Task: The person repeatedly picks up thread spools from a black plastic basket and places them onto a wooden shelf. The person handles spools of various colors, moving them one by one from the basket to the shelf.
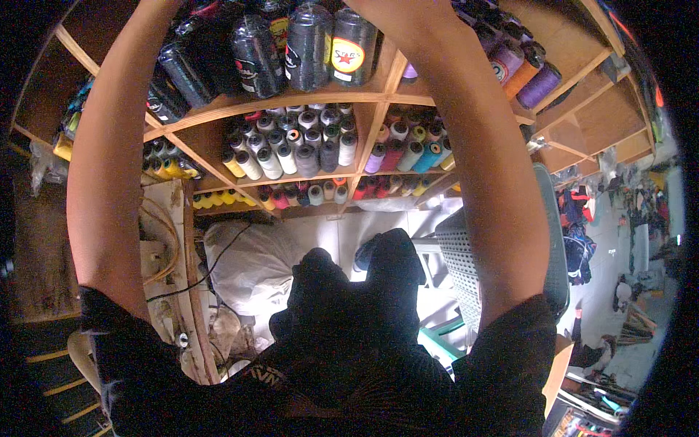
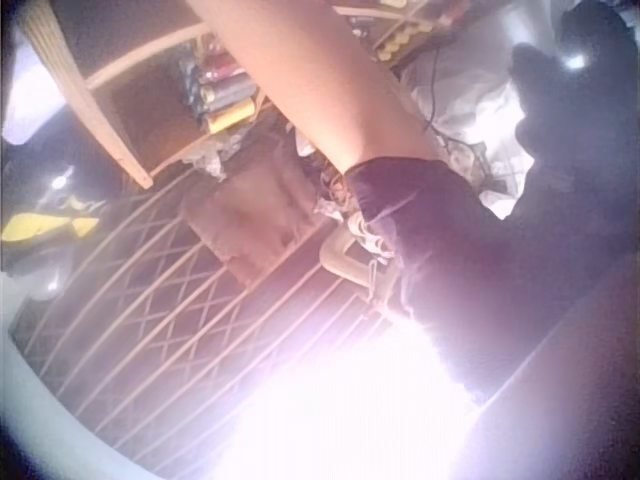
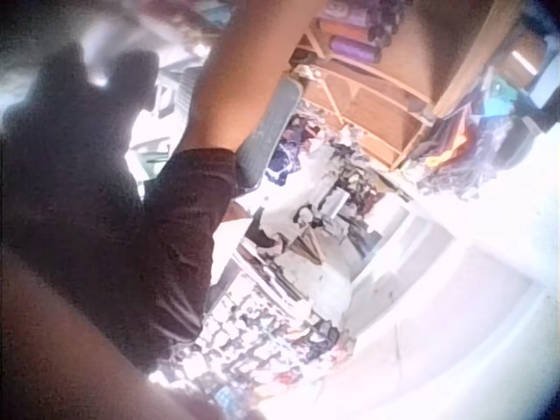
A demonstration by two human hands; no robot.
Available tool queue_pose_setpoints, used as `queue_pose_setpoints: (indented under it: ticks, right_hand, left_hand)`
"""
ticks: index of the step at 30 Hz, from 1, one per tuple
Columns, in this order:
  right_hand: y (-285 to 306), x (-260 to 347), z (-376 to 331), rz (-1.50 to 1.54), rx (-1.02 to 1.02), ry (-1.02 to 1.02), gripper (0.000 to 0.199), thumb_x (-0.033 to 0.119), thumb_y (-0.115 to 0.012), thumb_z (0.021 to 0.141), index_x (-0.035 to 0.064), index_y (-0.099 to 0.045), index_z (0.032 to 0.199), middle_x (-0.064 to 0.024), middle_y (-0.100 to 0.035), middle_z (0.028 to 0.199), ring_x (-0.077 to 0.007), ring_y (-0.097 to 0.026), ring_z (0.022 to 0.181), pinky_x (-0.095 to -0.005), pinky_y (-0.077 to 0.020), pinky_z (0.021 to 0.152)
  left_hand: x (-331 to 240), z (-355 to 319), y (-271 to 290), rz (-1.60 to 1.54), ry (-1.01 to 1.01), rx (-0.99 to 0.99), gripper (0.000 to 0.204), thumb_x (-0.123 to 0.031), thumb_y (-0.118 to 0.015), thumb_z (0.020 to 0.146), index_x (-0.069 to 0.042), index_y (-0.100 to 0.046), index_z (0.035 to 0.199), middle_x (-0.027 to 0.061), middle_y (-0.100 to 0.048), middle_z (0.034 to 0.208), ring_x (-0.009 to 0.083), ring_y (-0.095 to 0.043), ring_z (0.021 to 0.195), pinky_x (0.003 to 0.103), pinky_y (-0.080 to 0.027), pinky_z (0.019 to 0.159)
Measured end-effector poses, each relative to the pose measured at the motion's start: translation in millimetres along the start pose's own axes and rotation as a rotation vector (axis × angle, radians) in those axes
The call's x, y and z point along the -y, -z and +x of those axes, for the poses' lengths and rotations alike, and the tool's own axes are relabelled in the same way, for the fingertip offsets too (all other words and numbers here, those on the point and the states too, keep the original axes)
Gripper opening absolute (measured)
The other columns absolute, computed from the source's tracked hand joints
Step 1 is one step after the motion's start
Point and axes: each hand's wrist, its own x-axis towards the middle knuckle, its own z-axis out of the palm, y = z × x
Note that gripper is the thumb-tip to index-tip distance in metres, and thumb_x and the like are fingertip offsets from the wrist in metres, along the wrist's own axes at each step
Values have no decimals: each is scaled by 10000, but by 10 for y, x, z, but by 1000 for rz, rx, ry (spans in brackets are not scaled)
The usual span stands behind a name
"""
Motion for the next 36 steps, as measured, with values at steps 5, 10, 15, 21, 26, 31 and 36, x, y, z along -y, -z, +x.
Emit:
queue_pose_setpoints:
  ticks: [5,10,15,21,26,31,36]
  right_hand:
    - [-23,-203,165,-137,77,166,191,-41,-630,842,-28,-663,1030,-210,-699,855,-365,-695,769,-406,-541,716]
    - [-129,-305,227,4,52,-28,194,-61,-618,852,-30,-670,1036,-245,-699,861,-415,-693,746,-446,-559,626]
    - [-136,-188,291,19,98,-286,139,-3,-648,871,-26,-685,1003,-267,-703,878,-416,-718,798,-466,-575,677]
    - [-158,-361,344,-25,56,-309,173,72,-688,880,-24,-699,1023,-280,-711,915,-412,-724,852,-461,-575,766]
    - [-168,-120,384,85,65,-393,200,107,-707,879,-14,-708,1039,-276,-721,968,-399,-727,908,-455,-573,783]
    - [-176,-159,374,37,212,-361,207,139,-720,875,-4,-721,1024,-275,-722,1001,-394,-732,923,-451,-576,815]
    - [-428,-313,540,-31,387,-358,198,151,-700,811,-1,-749,929,-287,-725,961,-389,-735,938,-446,-575,840]
  left_hand:
    - [229,646,-99,196,-101,210,511,-421,-720,873,-69,-715,1244,193,-730,1191,363,-690,1064,451,-538,936]
    - [81,736,-106,383,35,301,551,-453,-712,853,-34,-722,1211,220,-718,1195,392,-672,1084,467,-528,947]
    - [42,555,-147,249,82,53,525,-426,-775,817,-12,-740,1138,237,-731,1116,380,-698,1035,448,-547,911]
    - [362,387,83,-82,-56,-345,387,-265,-792,868,18,-710,1118,215,-734,1078,310,-706,1008,415,-558,867]
    - [568,-42,122,-405,-272,-659,355,-106,-726,914,74,-629,1204,185,-722,1085,216,-658,1003,386,-545,879]
    - [382,-317,-184,-210,139,-1005,377,-98,-680,937,103,-592,1244,155,-711,1144,211,-651,1042,360,-528,917]
    - [235,-718,-188,-465,120,-1270,340,-156,-641,979,86,-624,1218,133,-715,1107,189,-665,1005,314,-537,876]
